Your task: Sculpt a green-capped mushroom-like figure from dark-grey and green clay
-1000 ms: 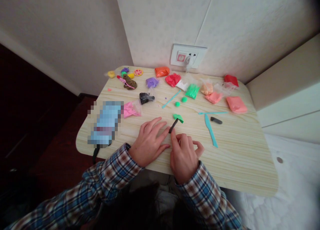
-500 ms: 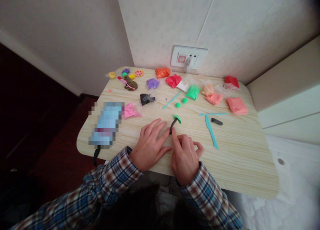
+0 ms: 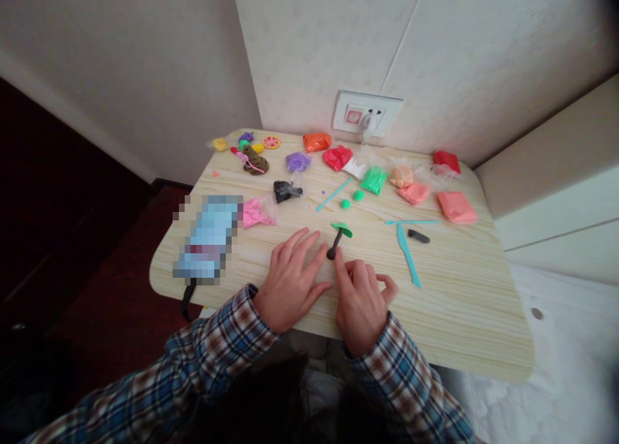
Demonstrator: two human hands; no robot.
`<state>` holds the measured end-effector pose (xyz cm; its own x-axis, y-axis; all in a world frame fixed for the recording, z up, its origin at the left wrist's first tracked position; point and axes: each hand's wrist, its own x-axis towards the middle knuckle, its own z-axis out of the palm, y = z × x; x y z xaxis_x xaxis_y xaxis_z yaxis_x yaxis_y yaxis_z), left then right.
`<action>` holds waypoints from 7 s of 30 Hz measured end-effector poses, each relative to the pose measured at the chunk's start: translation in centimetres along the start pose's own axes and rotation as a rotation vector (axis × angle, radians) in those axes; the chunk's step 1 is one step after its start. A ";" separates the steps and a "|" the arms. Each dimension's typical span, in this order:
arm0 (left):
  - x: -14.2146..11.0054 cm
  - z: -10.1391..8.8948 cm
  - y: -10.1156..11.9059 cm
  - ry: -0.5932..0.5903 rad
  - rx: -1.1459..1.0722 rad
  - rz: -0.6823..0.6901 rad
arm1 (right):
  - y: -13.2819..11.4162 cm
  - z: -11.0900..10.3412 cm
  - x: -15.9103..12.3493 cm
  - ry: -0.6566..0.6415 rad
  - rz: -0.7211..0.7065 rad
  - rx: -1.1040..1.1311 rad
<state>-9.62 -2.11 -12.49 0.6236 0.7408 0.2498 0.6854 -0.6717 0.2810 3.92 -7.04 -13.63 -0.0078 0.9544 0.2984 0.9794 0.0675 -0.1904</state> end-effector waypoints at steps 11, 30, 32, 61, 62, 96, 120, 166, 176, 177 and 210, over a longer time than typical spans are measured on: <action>-0.3 0.7 1.1 -0.047 0.064 -0.010 | -0.8 0.2 -0.1 -0.003 0.032 -0.006; -1.2 0.8 2.1 -0.030 0.262 -0.035 | 2.0 0.6 5.2 0.015 0.357 0.803; -1.1 0.9 2.2 -0.040 0.276 -0.041 | 2.3 0.7 5.2 0.021 0.340 0.824; -0.4 2.0 4.7 0.023 0.149 -0.278 | 4.7 -0.5 2.6 -0.109 -0.095 0.364; -0.4 2.0 4.7 0.026 0.148 -0.282 | 4.9 -0.5 2.7 -0.123 -0.115 0.357; -0.8 1.3 3.2 0.029 0.180 -0.239 | 2.6 -0.8 -0.4 -0.126 -0.104 0.097; -0.2 1.1 2.0 -0.023 0.066 -0.137 | -0.1 -0.1 -0.3 -0.095 0.037 0.077; -0.4 1.5 1.6 0.015 0.049 -0.128 | 2.5 -0.4 0.2 -0.104 0.000 0.007; -1.0 1.4 1.9 0.050 0.069 -0.120 | 2.7 -0.4 0.3 -0.121 0.003 0.086; -1.0 1.4 2.0 0.044 0.073 -0.121 | 2.6 -0.4 0.3 -0.124 -0.007 0.073; -1.2 0.7 2.1 -0.024 0.036 -0.143 | 0.2 -0.6 -0.9 -0.129 0.040 0.048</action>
<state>-8.69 -4.41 -12.89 0.5269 0.8291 0.1870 0.7810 -0.5591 0.2782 4.27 -8.11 -13.35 0.0017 0.9859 0.1675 0.9686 0.0400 -0.2454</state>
